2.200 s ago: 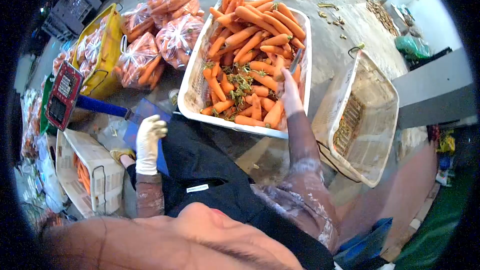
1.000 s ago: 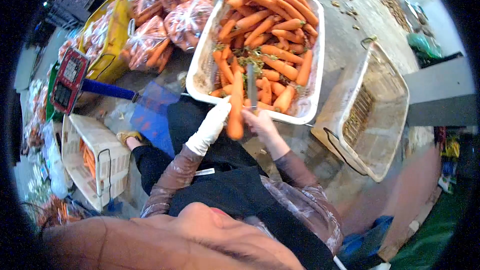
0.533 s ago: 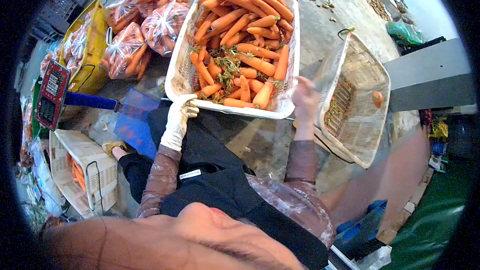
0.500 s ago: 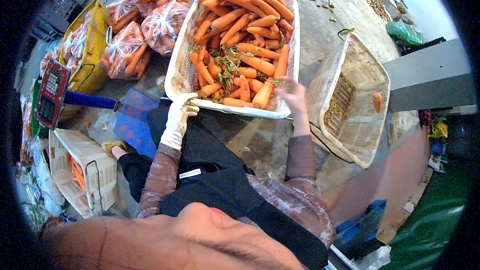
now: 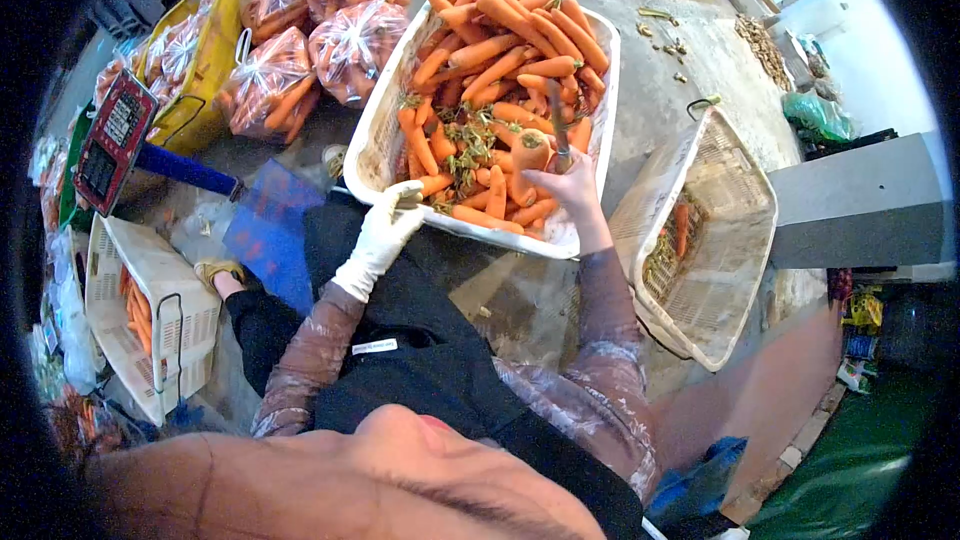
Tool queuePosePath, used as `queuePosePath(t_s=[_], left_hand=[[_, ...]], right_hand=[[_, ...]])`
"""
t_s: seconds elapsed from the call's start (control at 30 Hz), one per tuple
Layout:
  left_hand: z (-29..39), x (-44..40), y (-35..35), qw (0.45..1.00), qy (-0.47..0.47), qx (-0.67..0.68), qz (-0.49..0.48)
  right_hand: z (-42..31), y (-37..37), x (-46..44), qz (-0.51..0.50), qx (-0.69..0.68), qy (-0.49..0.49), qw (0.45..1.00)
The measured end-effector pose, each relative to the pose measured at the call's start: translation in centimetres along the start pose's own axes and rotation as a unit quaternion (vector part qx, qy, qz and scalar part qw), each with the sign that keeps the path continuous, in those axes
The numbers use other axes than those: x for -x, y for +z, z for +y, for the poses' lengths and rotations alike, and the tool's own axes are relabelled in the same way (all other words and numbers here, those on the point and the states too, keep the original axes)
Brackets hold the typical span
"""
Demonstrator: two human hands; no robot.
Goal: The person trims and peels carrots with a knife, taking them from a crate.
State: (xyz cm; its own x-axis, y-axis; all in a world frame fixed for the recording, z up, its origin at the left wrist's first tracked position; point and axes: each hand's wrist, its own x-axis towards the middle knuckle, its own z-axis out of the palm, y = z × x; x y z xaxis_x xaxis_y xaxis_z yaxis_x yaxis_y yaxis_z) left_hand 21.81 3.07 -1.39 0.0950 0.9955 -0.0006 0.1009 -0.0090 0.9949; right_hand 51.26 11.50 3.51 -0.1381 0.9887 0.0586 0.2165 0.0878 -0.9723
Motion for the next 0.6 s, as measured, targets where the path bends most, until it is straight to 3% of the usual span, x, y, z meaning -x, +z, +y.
queuePosePath(t_s=[0.07,0.17,0.27,0.3,0.33,0.37,0.4,0.47,0.6], left_hand=[[3.4,-0.3,0.8,0.957,0.218,-0.187,0.044],[8.1,-0.8,1.9,0.905,0.332,-0.256,0.076],[8.0,-0.8,2.2,0.983,0.155,-0.093,0.014],[7.5,-0.7,1.8,0.982,0.158,-0.099,0.012],[7.1,-0.3,1.4,0.981,0.16,-0.103,0.017],[6.8,0.2,1.0,0.986,0.099,-0.134,0.02],[6.8,0.8,0.8,0.986,0.034,-0.162,0.02],[6.7,1.5,0.6,0.978,0.022,-0.203,0.037],[6.5,2.1,0.8,0.966,0.071,-0.235,0.087]], right_hand=[[-4.9,2.6,1.6,0.028,-0.084,-0.042,0.995],[-7.5,4.0,3.9,-0.016,-0.173,0.02,0.985],[-8.6,5.4,4.5,-0.067,-0.267,0.053,0.96],[-8.3,5.3,4.3,-0.016,-0.076,-0.026,0.997],[-8.2,5.1,4.0,0.038,0.116,-0.107,0.987],[-8.3,4.7,4.2,0.074,0.269,-0.138,0.95],[-8.1,4.8,4.4,0.074,0.267,-0.139,0.951],[-7.5,5.0,5.0,0.077,0.399,-0.195,0.892],[-7.0,5.4,5.4,0.03,0.417,-0.154,0.895]])
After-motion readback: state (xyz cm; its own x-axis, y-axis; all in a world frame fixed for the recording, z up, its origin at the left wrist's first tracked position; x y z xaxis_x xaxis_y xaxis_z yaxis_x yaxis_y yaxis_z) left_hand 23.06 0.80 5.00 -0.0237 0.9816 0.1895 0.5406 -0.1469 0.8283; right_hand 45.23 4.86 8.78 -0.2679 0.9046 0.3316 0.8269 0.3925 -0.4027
